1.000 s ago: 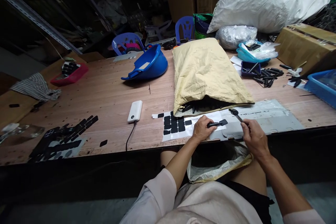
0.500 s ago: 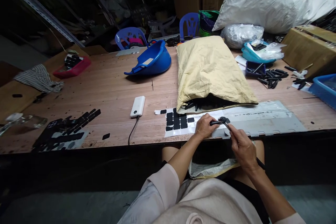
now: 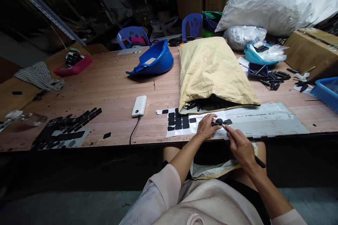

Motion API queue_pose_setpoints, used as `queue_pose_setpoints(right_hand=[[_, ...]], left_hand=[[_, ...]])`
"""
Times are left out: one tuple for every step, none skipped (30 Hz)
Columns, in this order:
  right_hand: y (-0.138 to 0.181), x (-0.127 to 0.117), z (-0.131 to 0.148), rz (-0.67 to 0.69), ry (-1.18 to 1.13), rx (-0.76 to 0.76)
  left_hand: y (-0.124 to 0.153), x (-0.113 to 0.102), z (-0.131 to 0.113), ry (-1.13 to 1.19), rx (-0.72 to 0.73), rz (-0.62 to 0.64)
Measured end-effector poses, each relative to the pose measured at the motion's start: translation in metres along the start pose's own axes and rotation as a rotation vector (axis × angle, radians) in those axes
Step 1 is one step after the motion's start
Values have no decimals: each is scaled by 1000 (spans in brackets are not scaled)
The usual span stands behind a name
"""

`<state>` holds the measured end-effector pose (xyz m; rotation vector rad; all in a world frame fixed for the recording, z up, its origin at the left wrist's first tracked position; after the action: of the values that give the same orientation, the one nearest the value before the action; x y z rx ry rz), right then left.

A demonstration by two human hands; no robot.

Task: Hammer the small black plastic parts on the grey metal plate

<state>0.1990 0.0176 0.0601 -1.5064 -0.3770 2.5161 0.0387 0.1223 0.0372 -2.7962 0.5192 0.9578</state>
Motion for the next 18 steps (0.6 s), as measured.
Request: queue_pose_setpoints(right_hand=[[-2,-2,-4,-22,0,3],[-6,-6,-9,-50,7,8],[-11,-10,-16,-79,23,12],[-17,-15,-25,-106,45,16],[-24,-20,-36,-126,81,19],[-32,-24,-48,-133,125,13],[-39,-27,-61,-129,166,0],[-47,-30,-75,-112,209,-26],[-55,-31,-89,-90,256,-49],[-61,-31,-102,-66,297,-72],[-67,-31,-114,-41,320,-95],[-72,-30,-123,-17,327,-120],[-75,-28,-130,-5,328,-134],[-78,-26,-135,-3,324,-138],[-79,-25,-138,-11,321,-131],[-79,-23,-139,-25,319,-117],[-79,-22,-138,-41,320,-101],[-79,-21,-137,-53,321,-86]], left_hand=[[0,0,0,-1,-2,1],[0,1,0,-5,0,2],[-1,1,1,-12,5,4],[-2,2,1,-22,13,9],[-2,3,1,-33,20,18],[-3,4,2,-44,26,26],[-3,4,2,-54,29,33],[-3,5,3,-61,30,37],[-3,5,3,-63,30,35],[-3,6,3,-62,31,32],[-3,6,4,-60,33,29],[-3,6,4,-57,34,27],[-3,6,4,-56,36,27],[-4,6,4,-56,39,27],[-5,6,4,-58,41,26],[-6,5,4,-62,46,24],[-6,4,4,-66,55,21],[-5,3,3,-68,68,13]])
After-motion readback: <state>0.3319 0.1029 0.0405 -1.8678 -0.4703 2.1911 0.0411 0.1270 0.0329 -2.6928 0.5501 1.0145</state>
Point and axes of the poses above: each hand's wrist, its own y-axis away from the middle knuckle, its own x-axis out of the palm, z = x × y, the point moved 3 cm from there along -y, towards the middle knuckle, and after that the axes turned 5 degrees about z, right-handed, at the moved point
